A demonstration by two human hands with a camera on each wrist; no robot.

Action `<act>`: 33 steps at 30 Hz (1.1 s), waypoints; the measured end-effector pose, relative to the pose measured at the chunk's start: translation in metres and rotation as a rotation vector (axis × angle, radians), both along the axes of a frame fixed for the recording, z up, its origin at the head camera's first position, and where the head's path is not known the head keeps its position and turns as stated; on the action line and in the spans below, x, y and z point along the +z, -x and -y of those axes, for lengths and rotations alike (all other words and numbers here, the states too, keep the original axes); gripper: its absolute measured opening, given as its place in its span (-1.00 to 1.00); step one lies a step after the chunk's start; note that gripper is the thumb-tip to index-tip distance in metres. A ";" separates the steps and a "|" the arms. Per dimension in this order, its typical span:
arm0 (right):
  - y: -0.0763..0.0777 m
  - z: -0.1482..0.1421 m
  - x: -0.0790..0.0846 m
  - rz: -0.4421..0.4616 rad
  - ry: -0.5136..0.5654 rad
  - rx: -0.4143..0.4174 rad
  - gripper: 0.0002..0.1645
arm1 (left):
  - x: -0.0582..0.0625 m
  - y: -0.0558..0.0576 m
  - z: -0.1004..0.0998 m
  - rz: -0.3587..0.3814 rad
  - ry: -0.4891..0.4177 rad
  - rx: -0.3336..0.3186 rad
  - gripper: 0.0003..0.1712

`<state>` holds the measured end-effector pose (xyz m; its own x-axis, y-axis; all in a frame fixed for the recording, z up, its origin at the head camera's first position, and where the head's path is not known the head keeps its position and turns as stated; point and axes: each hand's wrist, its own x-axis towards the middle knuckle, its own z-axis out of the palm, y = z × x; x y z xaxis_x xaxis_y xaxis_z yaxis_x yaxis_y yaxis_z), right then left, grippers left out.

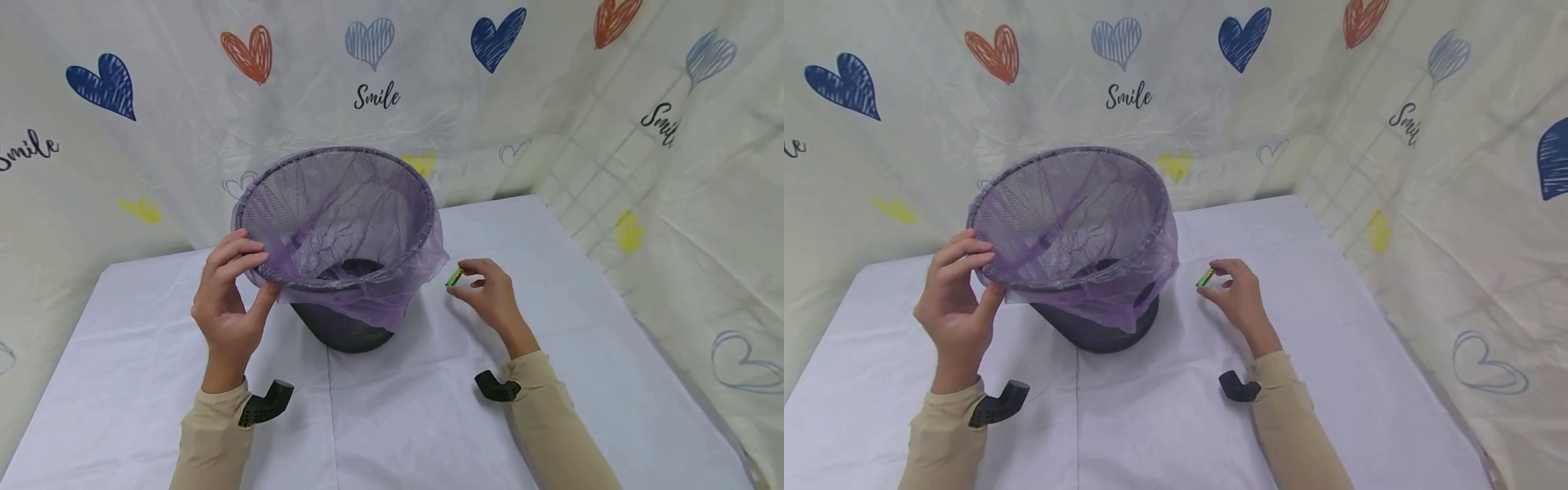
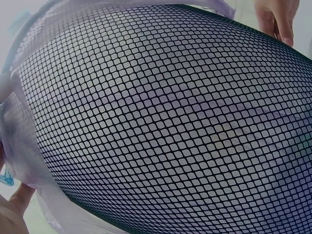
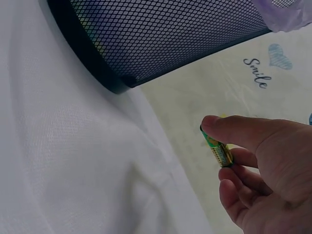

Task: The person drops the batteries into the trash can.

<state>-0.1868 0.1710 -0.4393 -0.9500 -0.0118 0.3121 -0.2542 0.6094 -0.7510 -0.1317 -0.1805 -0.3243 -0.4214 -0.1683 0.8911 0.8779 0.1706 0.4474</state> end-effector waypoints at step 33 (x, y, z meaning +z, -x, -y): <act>-0.019 0.018 0.088 -0.173 0.093 0.082 -0.44 | 0.000 0.001 -0.001 -0.009 0.010 -0.008 -0.67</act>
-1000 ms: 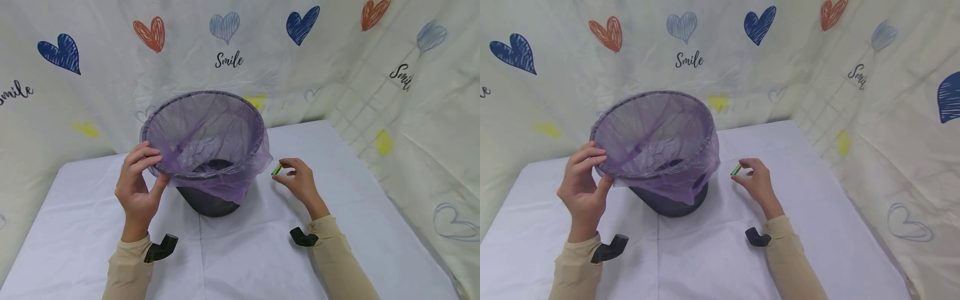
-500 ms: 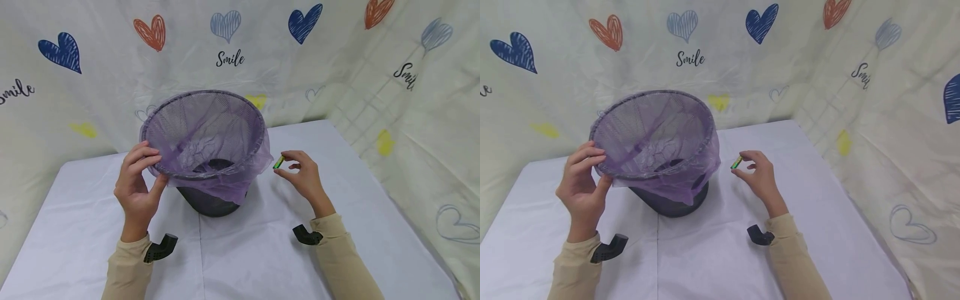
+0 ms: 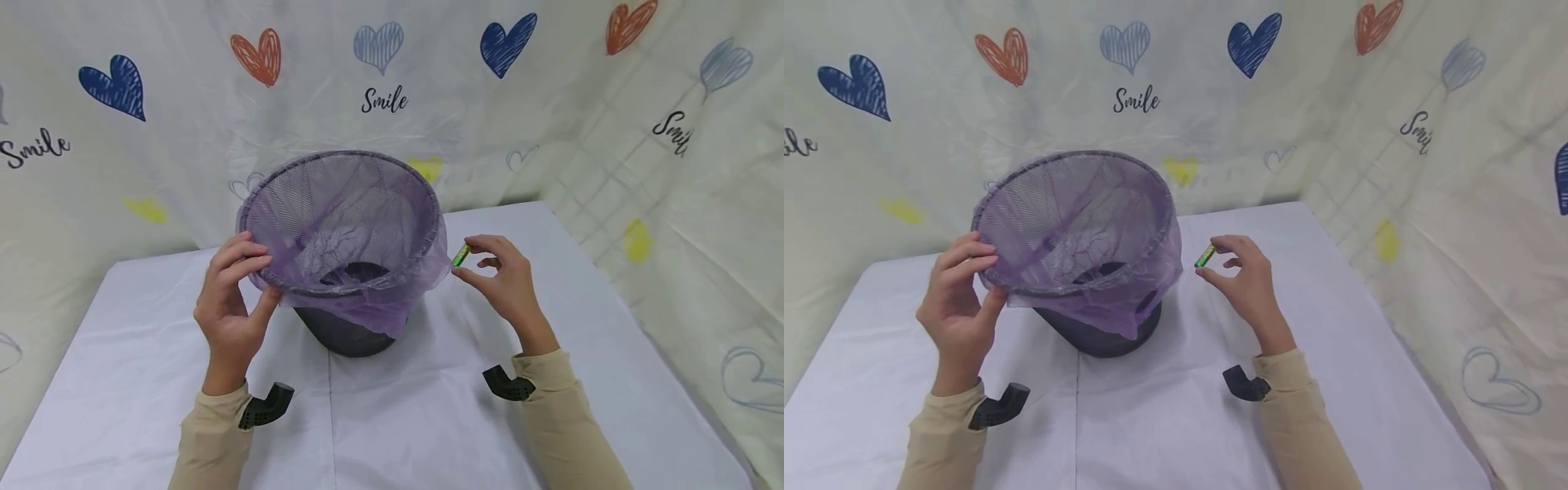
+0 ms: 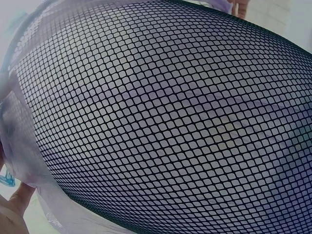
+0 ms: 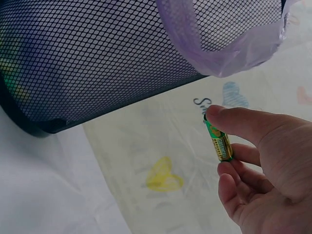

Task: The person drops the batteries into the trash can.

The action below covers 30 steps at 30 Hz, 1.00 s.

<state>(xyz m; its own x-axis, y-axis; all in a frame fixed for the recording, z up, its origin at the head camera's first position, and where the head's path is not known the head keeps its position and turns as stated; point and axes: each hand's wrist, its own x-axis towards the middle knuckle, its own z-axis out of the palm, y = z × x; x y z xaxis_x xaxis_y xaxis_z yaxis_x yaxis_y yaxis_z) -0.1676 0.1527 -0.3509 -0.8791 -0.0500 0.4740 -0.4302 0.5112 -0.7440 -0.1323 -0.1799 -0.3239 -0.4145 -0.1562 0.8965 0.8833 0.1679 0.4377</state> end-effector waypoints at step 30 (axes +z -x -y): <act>-0.017 0.011 0.051 -0.168 0.070 0.031 -0.42 | -0.005 0.005 0.004 -0.013 0.017 0.010 -0.65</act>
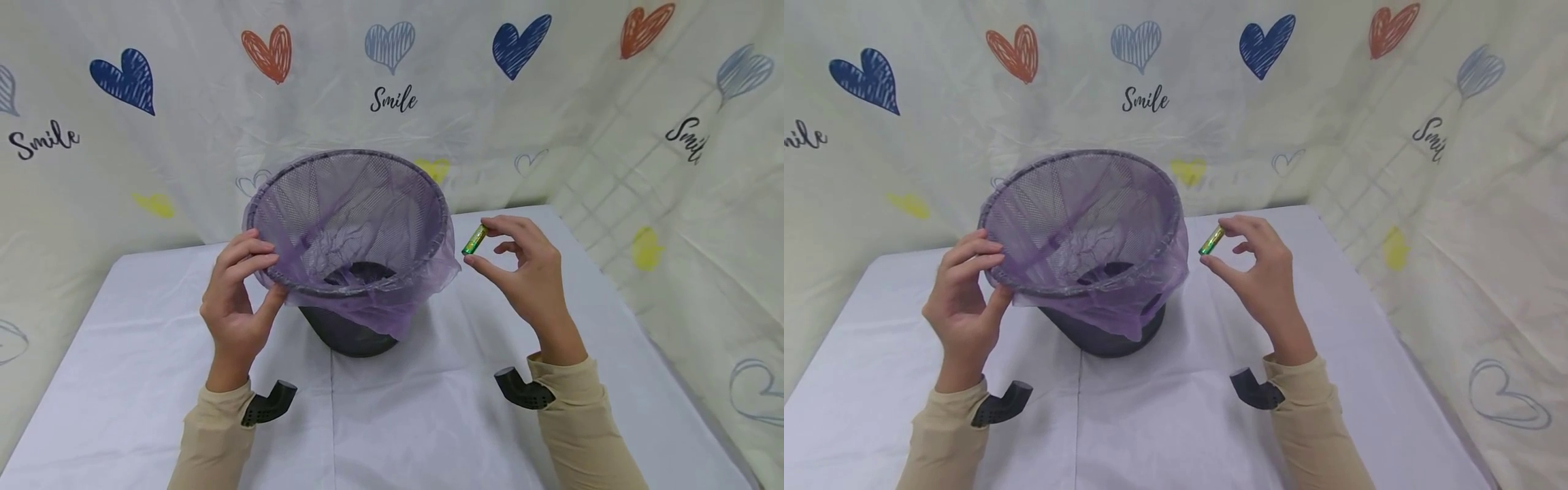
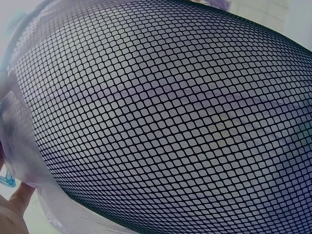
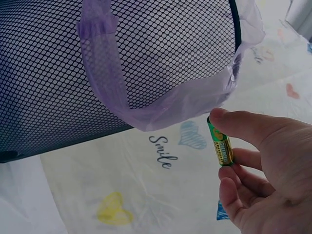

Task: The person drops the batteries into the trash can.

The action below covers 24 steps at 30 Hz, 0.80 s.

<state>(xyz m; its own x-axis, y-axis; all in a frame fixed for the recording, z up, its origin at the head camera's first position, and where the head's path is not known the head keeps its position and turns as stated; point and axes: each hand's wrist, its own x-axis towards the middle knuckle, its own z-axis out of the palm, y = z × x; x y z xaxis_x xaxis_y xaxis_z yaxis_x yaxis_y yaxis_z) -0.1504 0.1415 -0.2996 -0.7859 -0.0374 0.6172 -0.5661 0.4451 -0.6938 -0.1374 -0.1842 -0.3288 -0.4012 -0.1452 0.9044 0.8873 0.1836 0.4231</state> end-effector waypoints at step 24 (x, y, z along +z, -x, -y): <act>-0.002 0.016 0.011 -0.046 0.249 0.103 -0.41 | 0.006 -0.005 -0.002 0.001 0.017 0.011 -0.65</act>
